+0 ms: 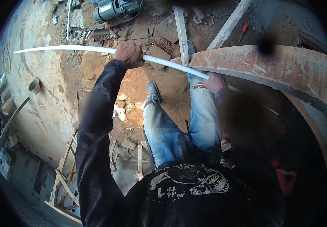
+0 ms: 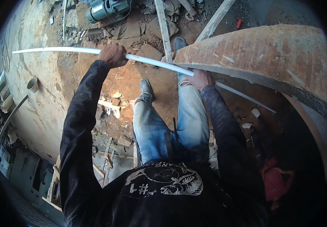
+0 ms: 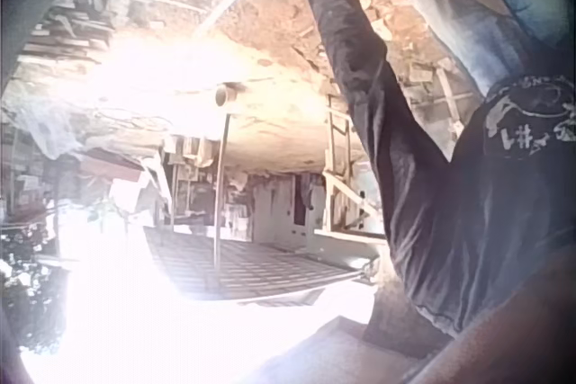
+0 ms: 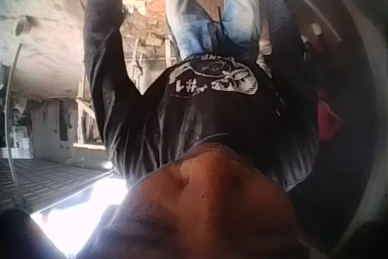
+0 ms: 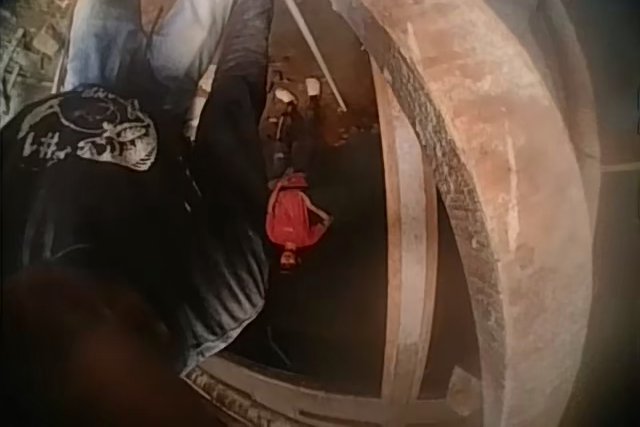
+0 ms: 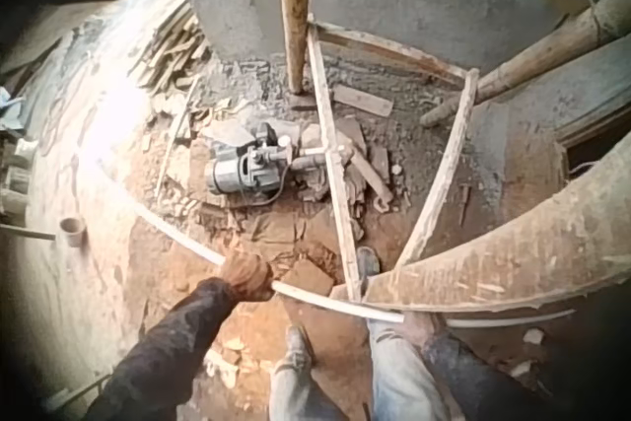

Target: Cutting and fitting PVC conduit/pipes into a wall groove for electrical or plumbing installation.

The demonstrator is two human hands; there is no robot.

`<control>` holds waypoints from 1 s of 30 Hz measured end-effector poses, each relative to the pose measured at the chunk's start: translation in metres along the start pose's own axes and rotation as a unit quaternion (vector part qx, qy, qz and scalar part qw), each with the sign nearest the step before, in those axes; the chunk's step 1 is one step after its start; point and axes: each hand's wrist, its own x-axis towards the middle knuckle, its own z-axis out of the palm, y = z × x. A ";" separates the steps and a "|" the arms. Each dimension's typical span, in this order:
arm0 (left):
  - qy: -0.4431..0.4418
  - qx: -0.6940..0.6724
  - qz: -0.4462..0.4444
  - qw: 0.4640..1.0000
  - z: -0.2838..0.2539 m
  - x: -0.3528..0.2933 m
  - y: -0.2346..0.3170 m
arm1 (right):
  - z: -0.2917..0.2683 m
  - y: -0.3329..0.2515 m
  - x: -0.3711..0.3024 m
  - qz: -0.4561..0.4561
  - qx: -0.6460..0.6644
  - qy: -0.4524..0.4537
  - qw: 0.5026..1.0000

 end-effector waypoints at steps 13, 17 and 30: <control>-0.153 0.000 -0.002 0.988 -0.003 0.023 0.019 | 0.012 -0.015 -0.005 0.029 0.062 -0.033 0.997; -0.144 -0.001 0.003 0.990 -0.003 0.026 0.018 | 0.029 -0.010 -0.007 0.031 0.097 -0.023 0.995; -0.106 0.023 0.055 0.993 -0.009 0.031 0.010 | 0.016 -0.036 -0.008 0.088 0.134 -0.086 0.983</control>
